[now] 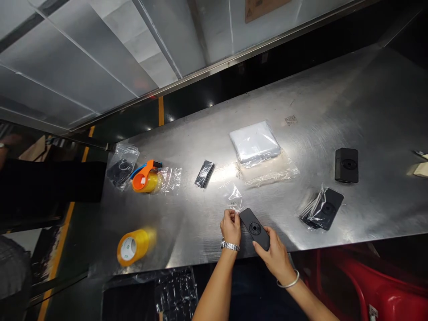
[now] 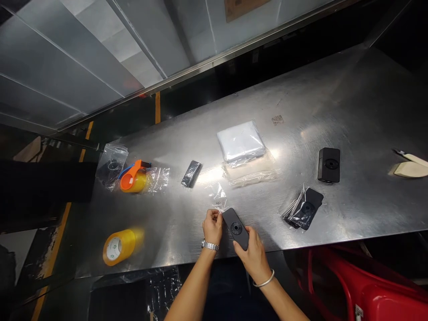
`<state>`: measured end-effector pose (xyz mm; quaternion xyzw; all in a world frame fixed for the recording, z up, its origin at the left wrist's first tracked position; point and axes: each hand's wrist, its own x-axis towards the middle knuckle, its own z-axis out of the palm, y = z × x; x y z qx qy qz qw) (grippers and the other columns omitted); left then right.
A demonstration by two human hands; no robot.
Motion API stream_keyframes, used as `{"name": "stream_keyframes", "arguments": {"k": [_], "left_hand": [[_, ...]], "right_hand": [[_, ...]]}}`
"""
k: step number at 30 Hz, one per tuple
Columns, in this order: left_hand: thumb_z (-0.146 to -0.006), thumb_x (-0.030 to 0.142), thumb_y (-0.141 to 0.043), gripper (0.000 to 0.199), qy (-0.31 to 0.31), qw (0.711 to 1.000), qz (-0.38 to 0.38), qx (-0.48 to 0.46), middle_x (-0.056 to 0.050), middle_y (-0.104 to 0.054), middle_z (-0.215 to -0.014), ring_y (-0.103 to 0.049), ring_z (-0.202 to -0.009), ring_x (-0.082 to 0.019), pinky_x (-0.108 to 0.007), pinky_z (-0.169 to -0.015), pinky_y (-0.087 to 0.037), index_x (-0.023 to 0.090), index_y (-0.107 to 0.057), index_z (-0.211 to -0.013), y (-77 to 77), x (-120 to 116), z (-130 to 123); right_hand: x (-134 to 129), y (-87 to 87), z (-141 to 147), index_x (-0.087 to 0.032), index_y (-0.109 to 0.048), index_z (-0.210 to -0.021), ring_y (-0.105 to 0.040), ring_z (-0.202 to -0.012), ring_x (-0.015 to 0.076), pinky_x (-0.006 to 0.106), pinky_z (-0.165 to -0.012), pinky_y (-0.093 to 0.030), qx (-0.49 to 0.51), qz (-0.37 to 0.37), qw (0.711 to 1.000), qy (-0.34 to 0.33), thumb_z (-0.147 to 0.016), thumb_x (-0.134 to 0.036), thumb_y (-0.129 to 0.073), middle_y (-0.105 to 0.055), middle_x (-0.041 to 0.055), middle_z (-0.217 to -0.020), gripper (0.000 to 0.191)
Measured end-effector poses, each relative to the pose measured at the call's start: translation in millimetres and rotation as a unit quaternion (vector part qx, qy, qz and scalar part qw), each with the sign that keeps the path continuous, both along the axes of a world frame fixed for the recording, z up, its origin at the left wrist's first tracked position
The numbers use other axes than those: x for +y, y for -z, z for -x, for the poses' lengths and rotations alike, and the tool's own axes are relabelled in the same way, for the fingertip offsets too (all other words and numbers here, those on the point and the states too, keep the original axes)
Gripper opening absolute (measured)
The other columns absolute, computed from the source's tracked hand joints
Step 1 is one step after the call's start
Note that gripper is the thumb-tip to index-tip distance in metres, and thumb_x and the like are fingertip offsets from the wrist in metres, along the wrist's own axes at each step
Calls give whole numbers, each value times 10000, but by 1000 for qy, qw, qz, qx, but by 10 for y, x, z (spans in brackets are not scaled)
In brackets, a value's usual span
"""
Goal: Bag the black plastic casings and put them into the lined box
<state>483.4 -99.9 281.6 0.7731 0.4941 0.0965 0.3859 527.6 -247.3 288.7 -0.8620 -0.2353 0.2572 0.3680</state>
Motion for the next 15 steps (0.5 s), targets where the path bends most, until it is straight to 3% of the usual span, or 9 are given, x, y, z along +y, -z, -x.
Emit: {"name": "stream_keyframes", "arguments": {"k": [6, 10, 15], "left_hand": [[-802, 324, -455, 198, -10, 999, 40, -20, -19, -620, -623, -565, -600, -163, -260, -594, -396, 211, -596, -722, -37, -5, 5], [-779, 311, -490, 169, -21, 997, 60, -41, -27, -628, -626, -570, -620, -177, -275, -624, -406, 217, -621, -729, -54, -21, 1], [-767, 276, -499, 172, -30, 992, 91, -81, -62, -670, -787, -595, -752, -201, -306, -725, -420, 212, -652, -812, -51, -23, 6]], "right_hand": [[22, 72, 64, -134, -382, -1106, -558, -956, 302, 459, -784, -486, -52, -3, 999, 14, -784, -399, -493, -545, 159, -1005, 431], [61, 110, 81, -128, -383, -1110, -555, -952, 305, 458, -778, -490, -76, -5, 997, 23, -795, -415, -483, -539, 162, -1004, 438], [87, 153, 97, -135, -390, -1108, -564, -931, 294, 453, -764, -496, -89, -15, 996, 27, -799, -427, -473, -550, 151, -991, 432]]}}
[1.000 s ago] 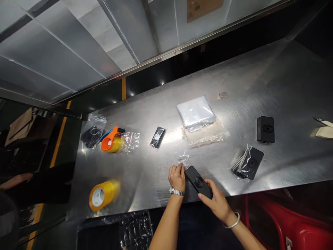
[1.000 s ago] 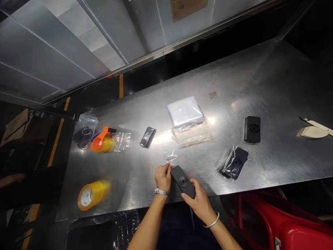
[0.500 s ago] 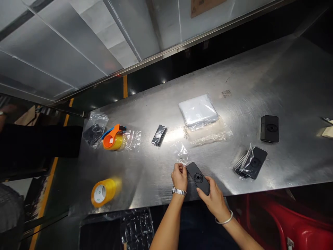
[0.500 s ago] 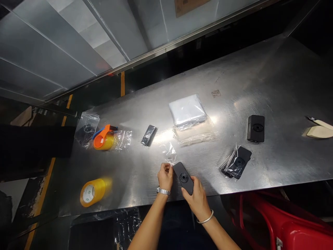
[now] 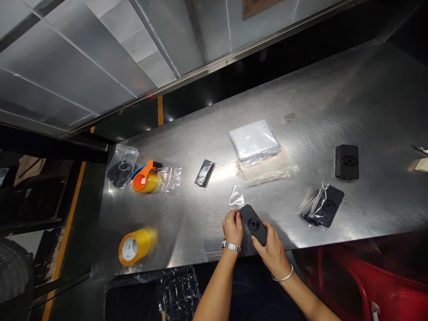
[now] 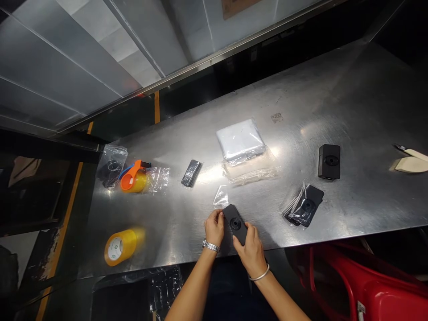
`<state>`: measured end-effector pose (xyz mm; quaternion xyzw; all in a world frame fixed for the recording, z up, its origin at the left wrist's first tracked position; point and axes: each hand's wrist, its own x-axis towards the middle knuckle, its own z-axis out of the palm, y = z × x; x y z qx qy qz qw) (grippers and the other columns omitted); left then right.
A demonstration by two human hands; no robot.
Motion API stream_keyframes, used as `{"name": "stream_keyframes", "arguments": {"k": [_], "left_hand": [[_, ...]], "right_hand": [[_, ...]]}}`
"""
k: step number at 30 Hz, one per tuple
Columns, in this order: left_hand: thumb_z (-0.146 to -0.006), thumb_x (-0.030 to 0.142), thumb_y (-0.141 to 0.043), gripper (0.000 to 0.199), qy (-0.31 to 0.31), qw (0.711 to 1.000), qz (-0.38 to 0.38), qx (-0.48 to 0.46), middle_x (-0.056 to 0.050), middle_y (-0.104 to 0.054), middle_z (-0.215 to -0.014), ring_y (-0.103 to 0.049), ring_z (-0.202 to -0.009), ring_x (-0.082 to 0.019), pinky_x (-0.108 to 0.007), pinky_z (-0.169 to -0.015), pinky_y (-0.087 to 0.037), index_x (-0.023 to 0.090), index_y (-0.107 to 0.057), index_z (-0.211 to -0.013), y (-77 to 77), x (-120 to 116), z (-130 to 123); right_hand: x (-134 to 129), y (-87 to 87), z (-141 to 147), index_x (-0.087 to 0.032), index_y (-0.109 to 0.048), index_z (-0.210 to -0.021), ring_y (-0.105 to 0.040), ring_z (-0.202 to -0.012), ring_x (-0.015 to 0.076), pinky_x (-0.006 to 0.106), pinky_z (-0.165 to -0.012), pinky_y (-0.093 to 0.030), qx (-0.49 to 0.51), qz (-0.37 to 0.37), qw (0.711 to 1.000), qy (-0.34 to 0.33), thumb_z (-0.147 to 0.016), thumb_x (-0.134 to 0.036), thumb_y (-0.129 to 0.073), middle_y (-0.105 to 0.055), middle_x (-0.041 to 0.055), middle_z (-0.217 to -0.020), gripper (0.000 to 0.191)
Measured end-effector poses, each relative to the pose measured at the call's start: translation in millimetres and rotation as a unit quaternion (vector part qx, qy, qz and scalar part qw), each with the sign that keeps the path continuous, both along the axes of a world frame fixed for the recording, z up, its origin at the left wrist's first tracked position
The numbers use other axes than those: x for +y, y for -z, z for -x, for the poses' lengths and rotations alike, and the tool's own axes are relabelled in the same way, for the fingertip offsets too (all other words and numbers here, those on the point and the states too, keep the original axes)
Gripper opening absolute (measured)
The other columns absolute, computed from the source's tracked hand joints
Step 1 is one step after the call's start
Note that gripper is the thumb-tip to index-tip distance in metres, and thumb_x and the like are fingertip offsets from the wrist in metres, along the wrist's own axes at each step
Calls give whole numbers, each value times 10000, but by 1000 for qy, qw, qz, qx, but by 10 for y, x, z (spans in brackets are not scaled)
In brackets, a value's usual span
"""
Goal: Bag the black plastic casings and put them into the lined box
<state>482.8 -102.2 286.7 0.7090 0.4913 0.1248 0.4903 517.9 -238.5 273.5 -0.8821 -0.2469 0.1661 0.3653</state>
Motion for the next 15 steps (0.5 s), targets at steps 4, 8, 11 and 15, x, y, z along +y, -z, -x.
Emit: {"name": "stream_keyframes", "arguments": {"k": [4, 8, 11, 15], "left_hand": [[-767, 280, -497, 193, -18, 999, 35, -29, -70, -669, -795, -592, -771, -205, -324, -756, -423, 198, -666, -809, 40, 16, 21], [-737, 338, -550, 218, -59, 993, 81, -58, -78, -665, -804, -586, -780, -196, -307, -727, -439, 168, -671, -800, 75, 42, 14], [-714, 413, -571, 295, -92, 984, 133, -73, -56, -630, -651, -564, -619, -154, -253, -565, -429, 133, -664, -719, 74, 47, -21], [-684, 473, -583, 367, -142, 970, 178, -90, -22, -582, -576, -513, -515, -105, -199, -449, -364, 112, -650, -696, 81, 34, -70]], "right_hand": [[11, 19, 10, -148, -390, -1112, -571, -925, 290, 443, -743, -503, 1, -9, 1000, 3, -794, -419, -481, -559, 146, -987, 428], [28, 5, 16, -154, -398, -1099, -577, -922, 268, 419, -766, -501, 16, -16, 1000, -1, -781, -391, -509, -571, 129, -977, 412], [51, -10, 19, -156, -399, -1091, -580, -918, 261, 413, -762, -503, 28, -18, 999, 7, -780, -376, -508, -576, 124, -975, 396], [89, -2, 23, -158, -416, -1069, -584, -910, 266, 416, -748, -505, 40, -16, 999, 19, -775, -364, -510, -581, 124, -968, 372]]}}
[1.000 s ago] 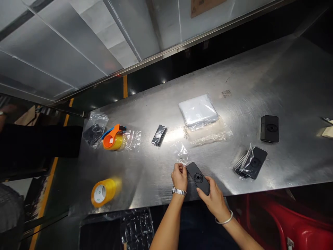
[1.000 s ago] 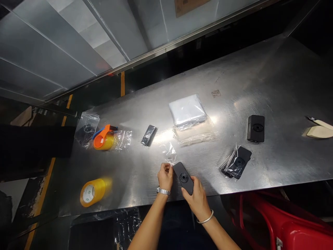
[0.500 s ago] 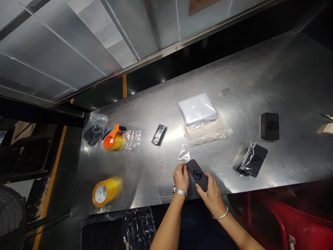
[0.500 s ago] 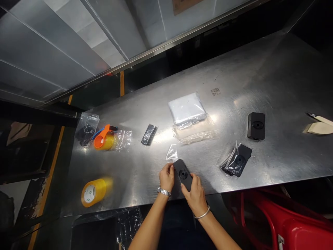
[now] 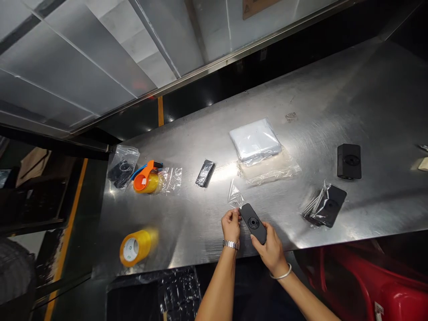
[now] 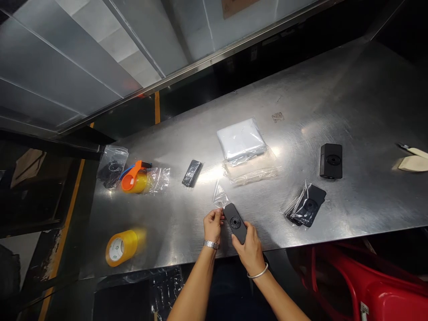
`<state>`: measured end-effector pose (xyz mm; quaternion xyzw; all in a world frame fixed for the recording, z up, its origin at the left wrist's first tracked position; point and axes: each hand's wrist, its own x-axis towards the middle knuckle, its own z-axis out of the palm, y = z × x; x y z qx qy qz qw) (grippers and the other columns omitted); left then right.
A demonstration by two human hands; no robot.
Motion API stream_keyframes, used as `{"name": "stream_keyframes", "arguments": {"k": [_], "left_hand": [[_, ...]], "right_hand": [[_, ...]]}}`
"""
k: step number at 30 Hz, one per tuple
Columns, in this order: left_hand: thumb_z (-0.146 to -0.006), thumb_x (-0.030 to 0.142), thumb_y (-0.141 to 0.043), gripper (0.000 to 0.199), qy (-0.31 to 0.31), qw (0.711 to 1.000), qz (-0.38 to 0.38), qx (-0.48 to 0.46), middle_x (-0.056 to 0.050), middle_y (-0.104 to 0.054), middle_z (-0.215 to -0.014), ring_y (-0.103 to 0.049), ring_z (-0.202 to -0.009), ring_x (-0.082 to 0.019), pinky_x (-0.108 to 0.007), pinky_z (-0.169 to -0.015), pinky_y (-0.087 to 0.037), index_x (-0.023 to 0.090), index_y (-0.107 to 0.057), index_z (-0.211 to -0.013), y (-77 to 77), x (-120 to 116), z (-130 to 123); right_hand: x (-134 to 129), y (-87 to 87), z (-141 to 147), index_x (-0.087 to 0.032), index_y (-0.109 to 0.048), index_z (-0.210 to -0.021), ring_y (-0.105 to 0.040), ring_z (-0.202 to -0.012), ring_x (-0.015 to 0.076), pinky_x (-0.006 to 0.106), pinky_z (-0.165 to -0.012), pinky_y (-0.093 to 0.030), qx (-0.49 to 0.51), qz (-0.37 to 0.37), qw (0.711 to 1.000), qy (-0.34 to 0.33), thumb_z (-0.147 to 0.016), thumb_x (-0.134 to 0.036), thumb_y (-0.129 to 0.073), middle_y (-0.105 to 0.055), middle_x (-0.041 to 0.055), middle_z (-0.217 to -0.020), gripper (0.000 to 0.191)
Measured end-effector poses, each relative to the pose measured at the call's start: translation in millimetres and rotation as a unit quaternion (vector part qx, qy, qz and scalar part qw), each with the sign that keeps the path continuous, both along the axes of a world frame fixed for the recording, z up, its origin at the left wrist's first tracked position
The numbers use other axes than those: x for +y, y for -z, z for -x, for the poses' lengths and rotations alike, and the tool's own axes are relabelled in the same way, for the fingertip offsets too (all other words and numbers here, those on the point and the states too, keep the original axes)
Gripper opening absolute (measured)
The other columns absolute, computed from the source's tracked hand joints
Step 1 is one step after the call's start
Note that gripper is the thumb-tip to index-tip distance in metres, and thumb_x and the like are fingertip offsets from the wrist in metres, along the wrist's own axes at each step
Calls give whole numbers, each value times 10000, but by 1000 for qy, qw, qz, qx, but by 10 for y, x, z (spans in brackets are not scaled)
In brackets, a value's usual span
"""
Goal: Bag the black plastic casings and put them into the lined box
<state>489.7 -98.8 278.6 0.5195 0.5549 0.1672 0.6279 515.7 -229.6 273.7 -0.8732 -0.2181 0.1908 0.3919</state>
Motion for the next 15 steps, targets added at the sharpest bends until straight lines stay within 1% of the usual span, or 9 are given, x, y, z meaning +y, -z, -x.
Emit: {"name": "stream_keyframes", "arguments": {"k": [4, 8, 15], "left_hand": [[-624, 445, -648, 336, -47, 999, 14, 1, 13, -526, -499, -465, -461, -81, -184, -415, -334, 110, -635, -641, 30, -10, -38], [-603, 400, -669, 289, -82, 996, 22, -3, 35, -498, -461, -426, -426, -66, -180, -399, -314, 115, -620, -611, 29, -19, -77], [-578, 409, -683, 315, -127, 990, 51, -32, -23, -613, -596, -547, -526, -114, -207, -458, -388, 118, -617, -677, 4, -41, -136]], "right_hand": [[24, 24, 4, -164, -427, -1066, -585, -915, 279, 432, -747, -504, 8, 2, 1000, 7, -749, -366, -537, -590, 127, -972, 392], [42, 27, 15, -165, -435, -1057, -594, -903, 271, 426, -747, -509, 10, -5, 1000, 16, -746, -360, -538, -601, 123, -965, 382], [109, 12, 59, -156, -435, -1055, -602, -886, 282, 425, -710, -514, -4, -15, 999, 38, -740, -416, -523, -609, 133, -951, 417]]}}
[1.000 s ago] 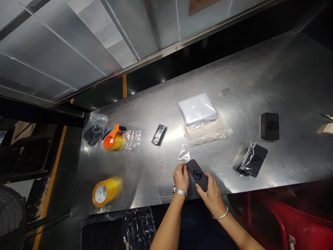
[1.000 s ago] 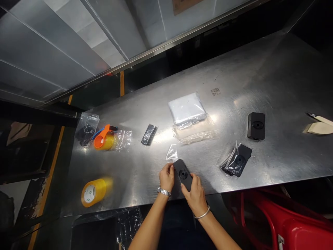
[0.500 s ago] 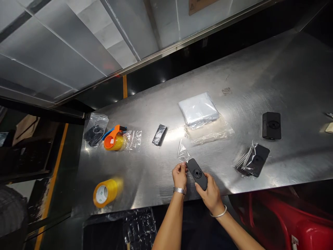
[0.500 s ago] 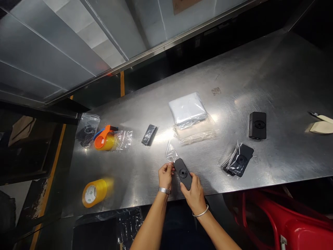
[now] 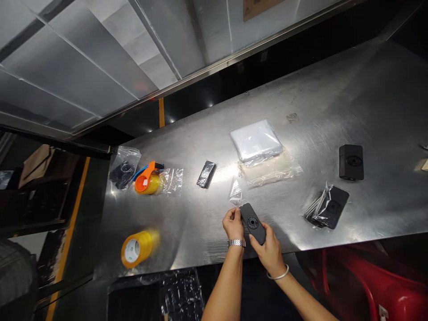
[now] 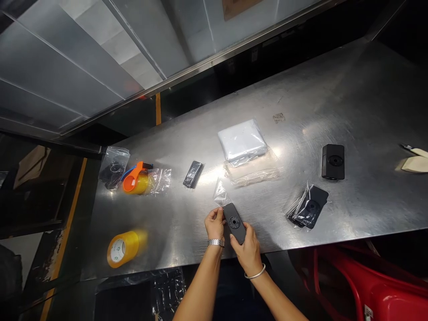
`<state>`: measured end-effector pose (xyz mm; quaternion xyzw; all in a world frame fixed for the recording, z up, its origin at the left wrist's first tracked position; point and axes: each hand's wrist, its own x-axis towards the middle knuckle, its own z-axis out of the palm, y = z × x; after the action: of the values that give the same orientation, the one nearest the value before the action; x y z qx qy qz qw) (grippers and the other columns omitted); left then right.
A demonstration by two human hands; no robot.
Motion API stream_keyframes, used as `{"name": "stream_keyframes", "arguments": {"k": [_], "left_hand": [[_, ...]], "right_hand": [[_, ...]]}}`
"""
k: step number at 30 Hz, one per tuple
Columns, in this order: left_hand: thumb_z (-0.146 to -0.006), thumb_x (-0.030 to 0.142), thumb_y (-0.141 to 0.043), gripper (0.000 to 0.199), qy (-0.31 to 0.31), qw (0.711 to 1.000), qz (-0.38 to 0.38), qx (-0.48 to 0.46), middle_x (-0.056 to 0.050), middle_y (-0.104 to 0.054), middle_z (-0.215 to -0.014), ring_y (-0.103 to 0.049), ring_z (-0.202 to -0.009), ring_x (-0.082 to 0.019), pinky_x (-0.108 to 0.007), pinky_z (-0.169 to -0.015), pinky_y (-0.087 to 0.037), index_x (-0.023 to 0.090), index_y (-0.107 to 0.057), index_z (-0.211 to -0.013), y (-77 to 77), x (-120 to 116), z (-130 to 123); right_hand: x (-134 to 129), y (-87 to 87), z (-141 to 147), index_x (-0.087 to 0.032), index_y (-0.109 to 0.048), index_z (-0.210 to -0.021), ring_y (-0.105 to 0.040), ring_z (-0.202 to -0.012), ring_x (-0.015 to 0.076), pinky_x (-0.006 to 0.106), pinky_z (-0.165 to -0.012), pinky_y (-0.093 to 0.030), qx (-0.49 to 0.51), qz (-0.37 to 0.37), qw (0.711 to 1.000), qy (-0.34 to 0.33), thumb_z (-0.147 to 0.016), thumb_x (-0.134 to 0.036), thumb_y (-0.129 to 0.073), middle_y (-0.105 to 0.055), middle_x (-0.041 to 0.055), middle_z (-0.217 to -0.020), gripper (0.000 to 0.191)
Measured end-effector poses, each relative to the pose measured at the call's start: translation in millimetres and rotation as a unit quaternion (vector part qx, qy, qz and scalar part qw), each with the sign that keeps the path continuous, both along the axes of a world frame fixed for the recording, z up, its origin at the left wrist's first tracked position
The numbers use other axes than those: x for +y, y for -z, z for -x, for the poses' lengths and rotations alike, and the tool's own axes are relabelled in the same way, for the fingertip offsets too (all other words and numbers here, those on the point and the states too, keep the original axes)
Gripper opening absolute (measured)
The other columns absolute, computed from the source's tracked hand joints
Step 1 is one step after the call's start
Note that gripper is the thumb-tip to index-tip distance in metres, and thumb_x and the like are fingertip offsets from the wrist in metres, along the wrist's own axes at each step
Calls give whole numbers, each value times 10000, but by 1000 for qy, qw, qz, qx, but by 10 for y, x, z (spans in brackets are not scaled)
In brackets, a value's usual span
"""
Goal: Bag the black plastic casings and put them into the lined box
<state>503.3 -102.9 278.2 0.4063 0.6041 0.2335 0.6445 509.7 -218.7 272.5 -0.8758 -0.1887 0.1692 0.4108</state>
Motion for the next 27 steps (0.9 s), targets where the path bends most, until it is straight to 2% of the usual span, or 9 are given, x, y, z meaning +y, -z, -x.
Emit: {"name": "stream_keyframes", "arguments": {"k": [7, 14, 17, 20, 23, 27], "left_hand": [[-526, 430, -714, 374, -66, 997, 30, -30, -8, -628, -619, -558, -529, -104, -230, -522, -433, 126, -597, -709, -2, -27, -88], [-513, 425, -731, 376, -111, 989, 76, -53, 9, -614, -565, -542, -476, -92, -224, -490, -431, 125, -587, -687, -42, -35, -139], [-486, 387, -762, 364, -123, 986, 97, -62, 18, -600, -543, -542, -461, -92, -224, -476, -432, 129, -576, -663, -56, -24, -148], [-488, 328, -778, 326, -135, 982, 111, -68, 13, -612, -574, -572, -510, -98, -231, -529, -464, 135, -580, -660, -70, -3, -151], [-511, 281, -777, 275, -138, 979, 130, -77, -9, -633, -609, -608, -571, -123, -246, -573, -488, 142, -588, -656, -125, 24, -140], [-548, 245, -757, 230, -116, 975, 163, -97, -33, -662, -653, -622, -596, -136, -251, -578, -497, 143, -603, -686, -273, 51, -104]], "right_hand": [[80, -49, 30, -173, -418, -1055, -593, -890, 293, 438, -704, -509, -14, 0, 1000, 15, -769, -420, -514, -592, 135, -944, 390], [111, -29, 39, -152, -404, -1077, -575, -917, 299, 461, -730, -501, -19, -1, 1000, 14, -784, -424, -498, -572, 147, -964, 411], [116, -22, 37, -140, -399, -1082, -568, -927, 297, 467, -743, -497, -19, -7, 1000, 8, -787, -426, -491, -564, 149, -969, 421], [113, -35, 25, -144, -396, -1091, -561, -939, 295, 468, -742, -498, -16, -11, 1000, -2, -793, -425, -488, -559, 145, -978, 420], [78, -100, -1, -155, -398, -1111, -565, -939, 286, 454, -745, -505, -10, -16, 1000, -18, -796, -419, -492, -561, 131, -988, 422], [-24, -279, -44, -187, -436, -1113, -592, -884, 242, 386, -734, -524, 16, -44, 996, -77, -811, -382, -504, -582, 95, -971, 366]]}}
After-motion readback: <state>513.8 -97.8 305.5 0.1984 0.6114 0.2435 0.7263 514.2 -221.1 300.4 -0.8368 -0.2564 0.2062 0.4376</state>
